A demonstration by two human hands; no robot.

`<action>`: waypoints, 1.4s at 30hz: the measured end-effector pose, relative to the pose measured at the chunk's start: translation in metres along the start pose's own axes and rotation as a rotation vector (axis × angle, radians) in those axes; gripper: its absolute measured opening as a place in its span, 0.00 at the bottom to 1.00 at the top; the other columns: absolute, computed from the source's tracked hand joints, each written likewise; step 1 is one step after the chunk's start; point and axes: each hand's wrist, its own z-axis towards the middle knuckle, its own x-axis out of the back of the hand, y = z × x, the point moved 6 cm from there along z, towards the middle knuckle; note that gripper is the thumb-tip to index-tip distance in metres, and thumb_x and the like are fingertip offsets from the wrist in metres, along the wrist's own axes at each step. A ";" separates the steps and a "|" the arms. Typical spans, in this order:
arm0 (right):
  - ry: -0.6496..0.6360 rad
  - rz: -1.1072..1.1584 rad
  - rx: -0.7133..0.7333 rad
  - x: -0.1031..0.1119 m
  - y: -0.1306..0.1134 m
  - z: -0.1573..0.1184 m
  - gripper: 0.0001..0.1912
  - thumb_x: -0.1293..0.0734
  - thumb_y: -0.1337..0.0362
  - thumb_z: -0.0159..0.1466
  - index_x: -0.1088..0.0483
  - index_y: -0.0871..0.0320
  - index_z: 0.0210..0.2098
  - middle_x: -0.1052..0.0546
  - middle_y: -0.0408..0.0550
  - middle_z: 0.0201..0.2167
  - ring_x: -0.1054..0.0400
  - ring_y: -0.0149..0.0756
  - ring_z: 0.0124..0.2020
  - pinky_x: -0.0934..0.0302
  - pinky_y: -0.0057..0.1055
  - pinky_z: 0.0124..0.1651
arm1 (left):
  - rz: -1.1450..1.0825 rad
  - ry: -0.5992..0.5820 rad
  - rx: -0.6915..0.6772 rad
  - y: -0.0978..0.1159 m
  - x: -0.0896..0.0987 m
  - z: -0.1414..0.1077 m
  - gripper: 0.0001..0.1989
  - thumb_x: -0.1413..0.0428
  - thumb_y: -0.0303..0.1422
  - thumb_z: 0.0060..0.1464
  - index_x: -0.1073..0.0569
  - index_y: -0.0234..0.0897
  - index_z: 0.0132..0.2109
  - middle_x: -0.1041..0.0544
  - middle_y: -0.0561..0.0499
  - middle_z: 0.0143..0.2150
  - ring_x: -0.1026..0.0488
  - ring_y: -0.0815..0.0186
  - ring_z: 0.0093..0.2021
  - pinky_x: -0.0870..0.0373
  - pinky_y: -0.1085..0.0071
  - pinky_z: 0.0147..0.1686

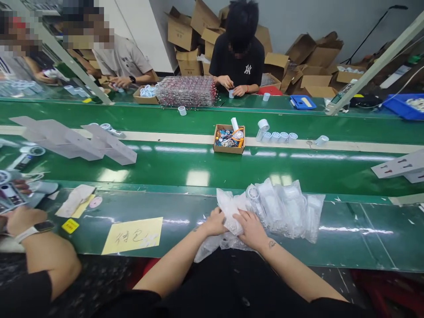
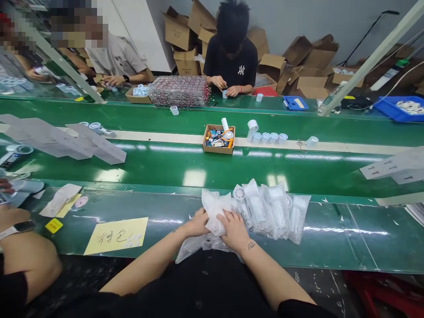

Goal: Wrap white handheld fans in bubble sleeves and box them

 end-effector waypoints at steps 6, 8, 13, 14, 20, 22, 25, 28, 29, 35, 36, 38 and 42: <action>-0.091 0.020 0.033 -0.006 0.004 0.009 0.37 0.31 0.55 0.54 0.42 0.47 0.62 0.43 0.54 0.66 0.61 0.59 0.67 0.65 0.57 0.63 | 0.228 0.191 0.352 -0.047 0.051 -0.059 0.35 0.32 0.41 0.24 0.27 0.37 0.45 0.29 0.36 0.53 0.38 0.39 0.58 0.40 0.52 0.52; -0.139 0.013 0.025 -0.008 -0.001 0.015 0.38 0.31 0.51 0.54 0.43 0.47 0.62 0.45 0.56 0.66 0.64 0.63 0.67 0.68 0.62 0.62 | 0.060 0.219 0.435 -0.066 0.041 -0.077 0.23 0.35 0.42 0.30 0.28 0.36 0.35 0.24 0.42 0.36 0.27 0.46 0.43 0.33 0.59 0.40; -0.240 0.035 0.035 0.008 -0.005 0.010 0.40 0.31 0.48 0.53 0.43 0.47 0.63 0.51 0.57 0.68 0.68 0.67 0.68 0.70 0.65 0.61 | -0.153 0.258 0.415 -0.062 0.043 -0.099 0.14 0.39 0.41 0.37 0.30 0.36 0.27 0.30 0.53 0.22 0.34 0.67 0.22 0.41 0.71 0.25; -0.241 0.038 0.041 0.015 -0.005 0.006 0.40 0.31 0.48 0.53 0.42 0.48 0.62 0.52 0.57 0.69 0.69 0.67 0.68 0.71 0.65 0.62 | -0.195 0.273 0.392 -0.053 0.053 -0.102 0.14 0.39 0.41 0.36 0.29 0.36 0.27 0.29 0.53 0.22 0.34 0.68 0.22 0.42 0.72 0.25; -0.285 0.010 0.139 0.062 -0.008 -0.017 0.36 0.29 0.47 0.51 0.31 0.59 0.55 0.39 0.63 0.63 0.49 0.65 0.63 0.54 0.58 0.60 | -0.421 0.395 0.232 0.007 0.120 -0.103 0.15 0.34 0.38 0.34 0.27 0.36 0.29 0.26 0.53 0.26 0.30 0.67 0.27 0.36 0.73 0.30; -0.350 0.028 0.156 0.074 -0.002 -0.022 0.33 0.27 0.47 0.47 0.27 0.59 0.48 0.28 0.63 0.53 0.36 0.64 0.54 0.43 0.56 0.54 | -0.384 0.414 0.218 0.022 0.128 -0.100 0.15 0.34 0.37 0.34 0.28 0.35 0.29 0.27 0.54 0.24 0.33 0.69 0.24 0.38 0.74 0.25; -0.267 0.206 0.169 0.103 0.001 -0.020 0.34 0.27 0.46 0.48 0.28 0.58 0.49 0.24 0.59 0.47 0.30 0.58 0.48 0.37 0.49 0.49 | -0.262 0.368 0.144 0.054 0.119 -0.098 0.14 0.34 0.37 0.37 0.26 0.34 0.30 0.28 0.54 0.22 0.35 0.72 0.21 0.42 0.76 0.21; 0.007 0.522 0.277 0.136 -0.020 -0.005 0.46 0.29 0.45 0.51 0.44 0.56 0.63 0.33 0.58 0.59 0.38 0.51 0.59 0.41 0.45 0.56 | -0.226 0.142 0.057 0.097 0.084 -0.098 0.13 0.34 0.36 0.40 0.24 0.35 0.33 0.26 0.52 0.23 0.33 0.71 0.21 0.39 0.75 0.22; 0.050 0.619 0.337 0.140 -0.032 0.000 0.49 0.27 0.46 0.50 0.47 0.55 0.64 0.34 0.56 0.60 0.40 0.49 0.60 0.42 0.44 0.57 | -0.207 0.059 0.029 0.111 0.072 -0.097 0.12 0.34 0.35 0.40 0.24 0.35 0.33 0.25 0.52 0.24 0.32 0.70 0.22 0.38 0.74 0.23; 0.171 1.268 0.189 0.124 -0.045 0.021 0.16 0.31 0.50 0.57 0.34 0.55 0.36 0.30 0.37 0.24 0.36 0.28 0.24 0.40 0.26 0.28 | -0.131 0.449 -0.199 0.121 0.103 -0.071 0.15 0.38 0.40 0.46 0.25 0.36 0.39 0.24 0.50 0.29 0.30 0.67 0.25 0.32 0.70 0.28; 0.219 1.368 0.108 0.121 -0.035 0.020 0.17 0.30 0.51 0.56 0.37 0.54 0.36 0.32 0.35 0.23 0.38 0.27 0.21 0.43 0.24 0.25 | -0.095 0.601 -0.178 0.105 0.115 -0.064 0.16 0.40 0.41 0.48 0.26 0.36 0.42 0.23 0.48 0.32 0.28 0.65 0.28 0.31 0.67 0.32; 0.260 1.496 -0.028 0.117 -0.018 0.016 0.22 0.28 0.51 0.52 0.40 0.52 0.38 0.32 0.33 0.22 0.40 0.26 0.19 0.45 0.23 0.22 | 0.081 0.697 -0.050 0.069 0.119 -0.043 0.19 0.39 0.39 0.46 0.27 0.37 0.45 0.23 0.43 0.43 0.27 0.59 0.43 0.32 0.61 0.46; 0.342 1.542 -0.186 0.128 0.013 0.006 0.23 0.26 0.50 0.49 0.39 0.54 0.34 0.32 0.34 0.19 0.40 0.27 0.18 0.46 0.23 0.21 | 0.160 0.624 0.049 0.014 0.092 -0.015 0.16 0.33 0.31 0.33 0.23 0.39 0.35 0.27 0.41 0.54 0.42 0.46 0.62 0.46 0.51 0.59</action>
